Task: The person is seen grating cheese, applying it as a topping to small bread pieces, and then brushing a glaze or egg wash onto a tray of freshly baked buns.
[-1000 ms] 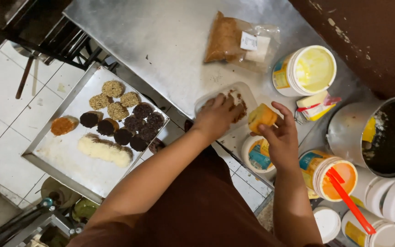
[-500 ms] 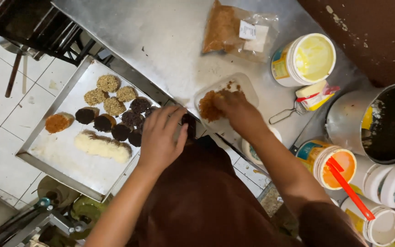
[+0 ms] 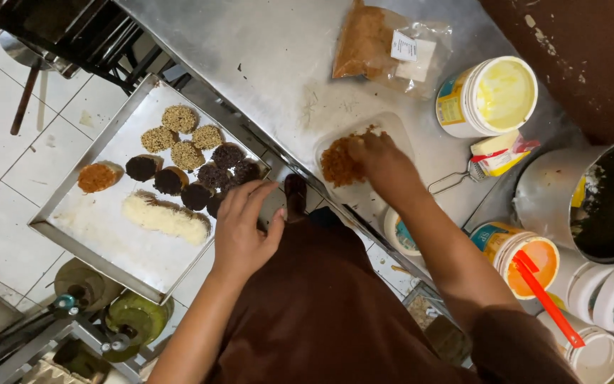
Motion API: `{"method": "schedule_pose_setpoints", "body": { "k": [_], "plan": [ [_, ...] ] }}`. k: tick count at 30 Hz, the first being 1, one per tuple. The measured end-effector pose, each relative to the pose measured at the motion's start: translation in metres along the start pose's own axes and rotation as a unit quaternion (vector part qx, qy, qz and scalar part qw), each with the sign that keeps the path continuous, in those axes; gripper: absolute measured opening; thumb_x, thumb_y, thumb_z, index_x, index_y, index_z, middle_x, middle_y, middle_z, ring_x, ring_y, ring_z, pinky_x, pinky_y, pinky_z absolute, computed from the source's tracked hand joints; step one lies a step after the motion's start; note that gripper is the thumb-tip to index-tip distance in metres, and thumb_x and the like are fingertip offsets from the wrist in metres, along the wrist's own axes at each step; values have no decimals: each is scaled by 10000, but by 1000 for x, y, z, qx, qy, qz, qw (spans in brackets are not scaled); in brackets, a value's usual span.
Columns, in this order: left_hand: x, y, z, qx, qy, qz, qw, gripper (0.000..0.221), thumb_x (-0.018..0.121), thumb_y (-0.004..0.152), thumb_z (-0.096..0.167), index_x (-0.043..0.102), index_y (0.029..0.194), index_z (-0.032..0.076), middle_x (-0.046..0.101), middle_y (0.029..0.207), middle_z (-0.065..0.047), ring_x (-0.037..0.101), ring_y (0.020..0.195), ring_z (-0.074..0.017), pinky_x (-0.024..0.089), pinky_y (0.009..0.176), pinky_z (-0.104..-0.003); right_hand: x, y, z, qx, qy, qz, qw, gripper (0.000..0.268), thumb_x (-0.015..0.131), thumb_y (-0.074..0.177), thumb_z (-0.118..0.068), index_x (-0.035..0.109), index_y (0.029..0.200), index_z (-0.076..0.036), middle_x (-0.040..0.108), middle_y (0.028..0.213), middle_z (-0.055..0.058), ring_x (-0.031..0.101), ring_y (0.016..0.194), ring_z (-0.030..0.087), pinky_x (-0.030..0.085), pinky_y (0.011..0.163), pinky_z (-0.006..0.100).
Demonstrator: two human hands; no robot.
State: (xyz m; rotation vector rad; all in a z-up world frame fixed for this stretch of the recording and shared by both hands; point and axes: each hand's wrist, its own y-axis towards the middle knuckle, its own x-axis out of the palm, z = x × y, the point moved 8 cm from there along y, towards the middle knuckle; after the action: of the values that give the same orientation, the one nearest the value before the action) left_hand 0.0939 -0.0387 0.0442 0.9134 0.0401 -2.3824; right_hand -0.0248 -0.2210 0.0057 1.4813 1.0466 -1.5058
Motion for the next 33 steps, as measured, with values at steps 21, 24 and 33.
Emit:
{"method": "schedule_pose_setpoints", "body": {
  "k": [21, 24, 33],
  "plan": [
    [25, 56, 55, -54, -181, -61, 980, 920, 758, 651, 318, 297, 1408, 69, 447, 1287, -197, 367, 1240, -392, 287, 1047, -539, -9, -1, -18, 112, 911, -9, 397, 544, 502, 807, 21, 358, 1330, -34, 515, 1198, 172, 603, 1020, 309, 560, 781, 499],
    [8, 45, 37, -41, -151, 52, 986, 779, 716, 692, 165, 350, 1371, 58, 524, 1128, -151, 459, 1112, -331, 387, 970, -472, 33, 6, -25, 81, 913, -42, 399, 589, 505, 809, 51, 315, 1364, 4, 497, 1208, 178, 583, 1061, 326, 542, 816, 477],
    [-79, -44, -97, -202, -234, 274, 911, 581, 671, 628, -11, 448, 1158, 73, 533, 1209, -151, 531, 937, -248, 451, 775, -352, -3, 53, -136, 134, 811, -210, 529, 547, 544, 792, -1, 429, 1325, -49, 479, 1366, 193, 507, 1204, 370, 431, 929, 560]
  ]
}}
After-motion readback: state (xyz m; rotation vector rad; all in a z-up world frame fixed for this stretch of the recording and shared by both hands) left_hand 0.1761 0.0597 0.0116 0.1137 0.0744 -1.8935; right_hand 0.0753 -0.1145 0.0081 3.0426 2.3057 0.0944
